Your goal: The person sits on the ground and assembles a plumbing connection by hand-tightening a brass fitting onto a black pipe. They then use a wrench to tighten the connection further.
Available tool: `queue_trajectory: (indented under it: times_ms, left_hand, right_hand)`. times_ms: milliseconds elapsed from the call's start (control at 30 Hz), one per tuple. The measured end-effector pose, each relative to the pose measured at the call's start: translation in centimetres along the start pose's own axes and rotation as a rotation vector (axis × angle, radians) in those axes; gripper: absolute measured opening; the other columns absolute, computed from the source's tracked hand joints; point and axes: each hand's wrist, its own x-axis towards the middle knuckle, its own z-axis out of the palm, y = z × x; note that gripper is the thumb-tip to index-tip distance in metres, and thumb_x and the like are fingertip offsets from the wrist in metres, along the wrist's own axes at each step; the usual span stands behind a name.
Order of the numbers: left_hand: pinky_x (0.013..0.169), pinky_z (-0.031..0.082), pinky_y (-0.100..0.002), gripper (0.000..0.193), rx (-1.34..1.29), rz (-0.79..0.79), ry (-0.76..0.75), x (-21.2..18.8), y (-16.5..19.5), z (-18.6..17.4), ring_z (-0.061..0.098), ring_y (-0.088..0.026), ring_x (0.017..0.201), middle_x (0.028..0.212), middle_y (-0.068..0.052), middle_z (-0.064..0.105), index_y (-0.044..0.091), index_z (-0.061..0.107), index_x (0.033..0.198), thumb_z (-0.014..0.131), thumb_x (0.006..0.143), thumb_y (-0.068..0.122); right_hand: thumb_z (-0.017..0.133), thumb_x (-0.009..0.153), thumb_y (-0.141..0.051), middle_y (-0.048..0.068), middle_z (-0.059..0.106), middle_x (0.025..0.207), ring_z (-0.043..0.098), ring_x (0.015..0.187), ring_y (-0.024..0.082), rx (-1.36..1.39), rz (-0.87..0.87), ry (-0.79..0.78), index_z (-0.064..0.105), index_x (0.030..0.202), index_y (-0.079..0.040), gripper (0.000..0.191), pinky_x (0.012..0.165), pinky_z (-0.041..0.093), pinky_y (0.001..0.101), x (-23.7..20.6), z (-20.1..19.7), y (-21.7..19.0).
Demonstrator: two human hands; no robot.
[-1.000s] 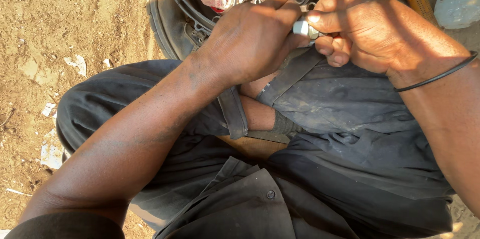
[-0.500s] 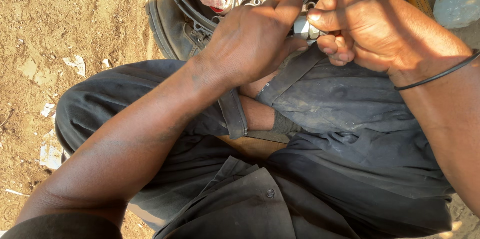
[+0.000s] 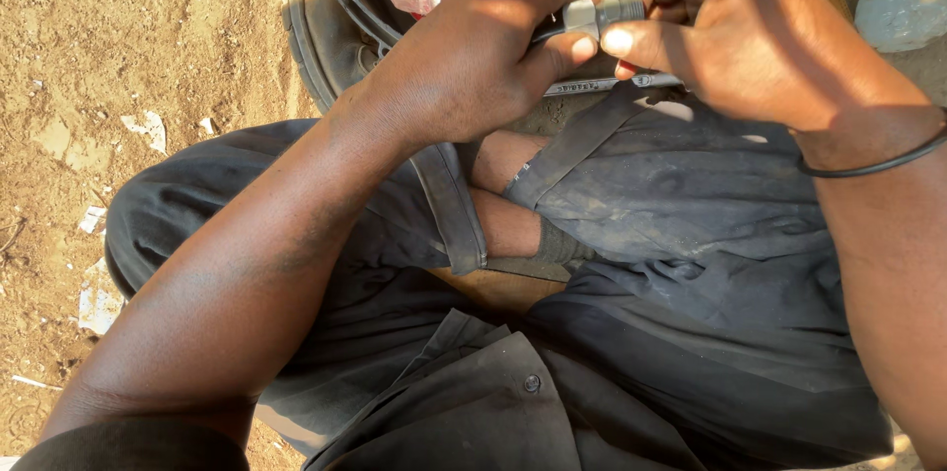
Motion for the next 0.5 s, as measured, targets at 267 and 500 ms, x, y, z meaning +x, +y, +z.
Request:
queue_trajectory:
  times_ms: [267,500]
  left_hand:
    - [0.07,0.055,-0.046,0.032,0.056,-0.059,-0.029,0.0,0.8,0.6,0.072,-0.036,0.08,0.081,-0.019,0.07,-0.001,0.069,0.107,0.077,0.098,0.028]
    - [0.071,0.056,-0.046,0.023,0.116,-0.088,-0.044,-0.1,1.9,0.5,0.073,-0.035,0.083,0.088,-0.015,0.074,0.005,0.072,0.104,0.077,0.094,0.025]
  right_hand:
    - [0.071,0.098,-0.012,0.011,0.073,0.075,0.07,0.062,0.015,0.009,0.296,-0.026,0.077,0.111,0.0,0.019,0.048,0.052,0.0297,0.0,0.7,0.1]
    - [0.07,0.095,-0.012,0.01,0.069,0.073,0.065,0.059,0.014,0.247,0.436,-0.029,0.071,0.111,0.007,0.024,0.049,0.051,0.0279,-0.2,1.1,1.3]
